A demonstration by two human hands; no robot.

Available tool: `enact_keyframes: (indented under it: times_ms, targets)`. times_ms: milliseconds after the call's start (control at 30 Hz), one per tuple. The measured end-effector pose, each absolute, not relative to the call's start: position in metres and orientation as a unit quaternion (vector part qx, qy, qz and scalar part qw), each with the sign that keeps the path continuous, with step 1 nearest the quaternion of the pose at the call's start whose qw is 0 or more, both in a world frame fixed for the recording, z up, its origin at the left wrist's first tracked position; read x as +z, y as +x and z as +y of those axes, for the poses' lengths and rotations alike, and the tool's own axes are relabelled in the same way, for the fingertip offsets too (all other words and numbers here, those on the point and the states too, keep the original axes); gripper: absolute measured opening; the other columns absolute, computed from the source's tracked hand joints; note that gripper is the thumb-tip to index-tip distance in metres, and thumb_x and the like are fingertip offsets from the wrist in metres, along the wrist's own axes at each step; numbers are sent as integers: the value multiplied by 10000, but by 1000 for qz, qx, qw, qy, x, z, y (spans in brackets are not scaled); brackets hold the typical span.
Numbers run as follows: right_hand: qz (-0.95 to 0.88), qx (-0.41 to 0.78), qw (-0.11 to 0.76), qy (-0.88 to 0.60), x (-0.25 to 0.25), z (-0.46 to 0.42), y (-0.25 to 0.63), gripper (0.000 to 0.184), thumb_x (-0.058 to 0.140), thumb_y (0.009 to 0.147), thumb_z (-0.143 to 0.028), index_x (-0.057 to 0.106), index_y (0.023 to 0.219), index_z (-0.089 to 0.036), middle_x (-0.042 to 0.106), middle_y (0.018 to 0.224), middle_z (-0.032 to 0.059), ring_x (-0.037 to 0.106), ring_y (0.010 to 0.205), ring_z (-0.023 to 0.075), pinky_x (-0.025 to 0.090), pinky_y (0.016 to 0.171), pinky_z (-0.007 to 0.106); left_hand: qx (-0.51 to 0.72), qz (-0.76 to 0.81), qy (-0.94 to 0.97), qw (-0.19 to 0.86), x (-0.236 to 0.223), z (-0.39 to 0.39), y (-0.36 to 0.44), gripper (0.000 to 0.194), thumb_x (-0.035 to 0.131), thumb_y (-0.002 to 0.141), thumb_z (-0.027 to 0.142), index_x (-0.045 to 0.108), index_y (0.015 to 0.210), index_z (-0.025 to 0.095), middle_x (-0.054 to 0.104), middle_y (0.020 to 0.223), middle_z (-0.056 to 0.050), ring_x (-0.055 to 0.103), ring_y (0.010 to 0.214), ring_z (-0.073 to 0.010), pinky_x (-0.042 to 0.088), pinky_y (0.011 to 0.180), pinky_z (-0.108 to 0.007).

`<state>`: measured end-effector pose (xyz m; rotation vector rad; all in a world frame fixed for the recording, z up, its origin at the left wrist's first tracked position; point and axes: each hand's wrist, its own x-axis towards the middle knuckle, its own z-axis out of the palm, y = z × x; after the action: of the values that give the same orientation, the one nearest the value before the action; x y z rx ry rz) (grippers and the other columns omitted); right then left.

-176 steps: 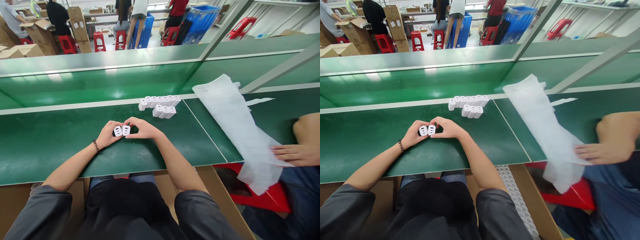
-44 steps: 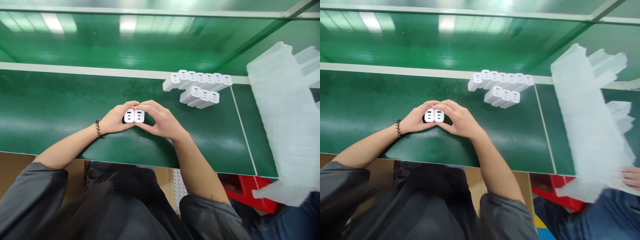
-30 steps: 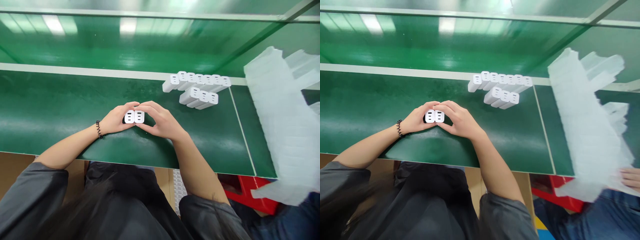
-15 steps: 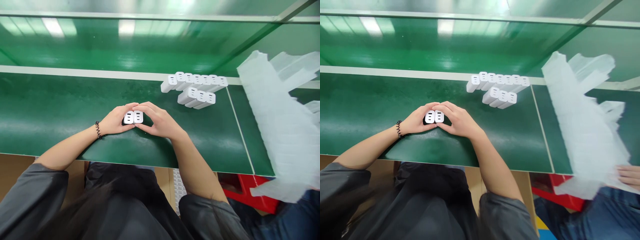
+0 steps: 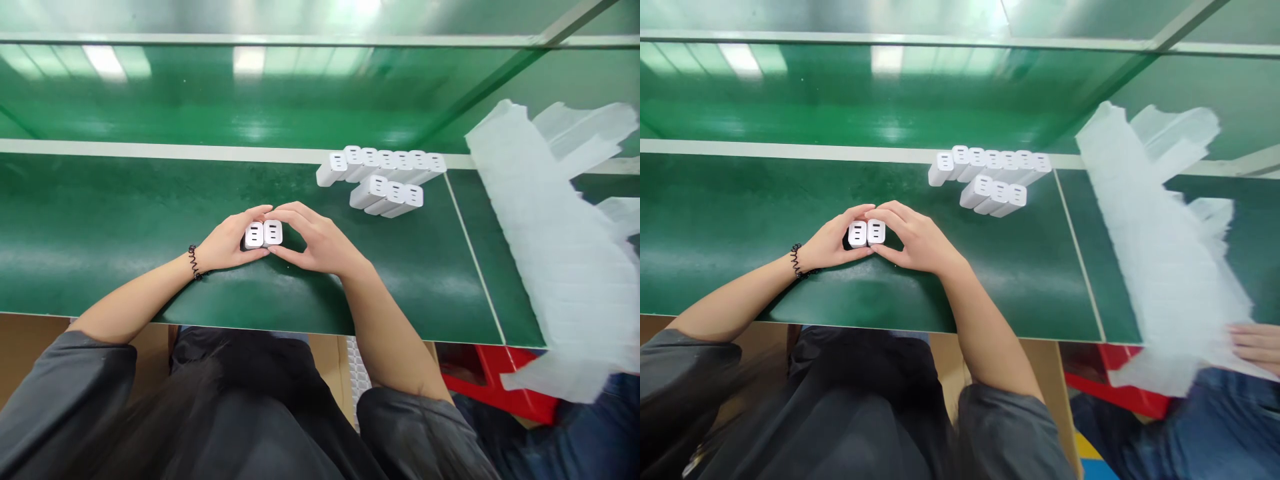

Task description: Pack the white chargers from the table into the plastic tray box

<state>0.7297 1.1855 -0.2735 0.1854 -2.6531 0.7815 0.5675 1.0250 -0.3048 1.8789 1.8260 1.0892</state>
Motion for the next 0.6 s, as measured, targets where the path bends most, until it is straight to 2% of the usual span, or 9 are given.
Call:
enact_keyframes:
  times_ms: [233, 367, 500, 600]
  targets:
    - [-939, 287, 180, 61, -275, 1186, 730, 356, 576, 917, -332, 525, 1264, -270, 636, 1173, 78, 636, 1011, 237, 559, 816, 373, 382, 648, 639, 161, -303, 1024, 569, 690, 679, 844, 426, 377, 1420, 194, 674, 1127, -89, 648, 912, -184, 503, 821, -304]
    - [-934, 297, 190, 59, -274, 1186, 730, 339, 581, 917, -349, 535, 1242, -264, 638, 1161, 75, 636, 1013, 234, 553, 846, 378, 388, 652, 632, 157, -302, 1023, 570, 673, 679, 848, 427, 389, 1408, 195, 675, 1124, -80, 650, 896, -171, 498, 798, -280]
    - [-934, 295, 190, 61, -272, 1187, 731, 348, 585, 918, -380, 532, 1239, -257, 632, 1183, 79, 631, 1047, 231, 550, 865, 373, 384, 656, 631, 153, -302, 1023, 570, 674, 680, 847, 431, 389, 1402, 184, 669, 1148, -86, 647, 893, -170, 499, 804, -283]
    - [-944, 278, 168, 55, -274, 1187, 730, 375, 586, 916, -404, 530, 1249, -242, 628, 1217, 95, 626, 1071, 244, 549, 860, 379, 365, 664, 633, 160, -304, 1024, 567, 688, 675, 846, 444, 383, 1411, 182, 665, 1159, -98, 643, 960, -201, 499, 862, -326]
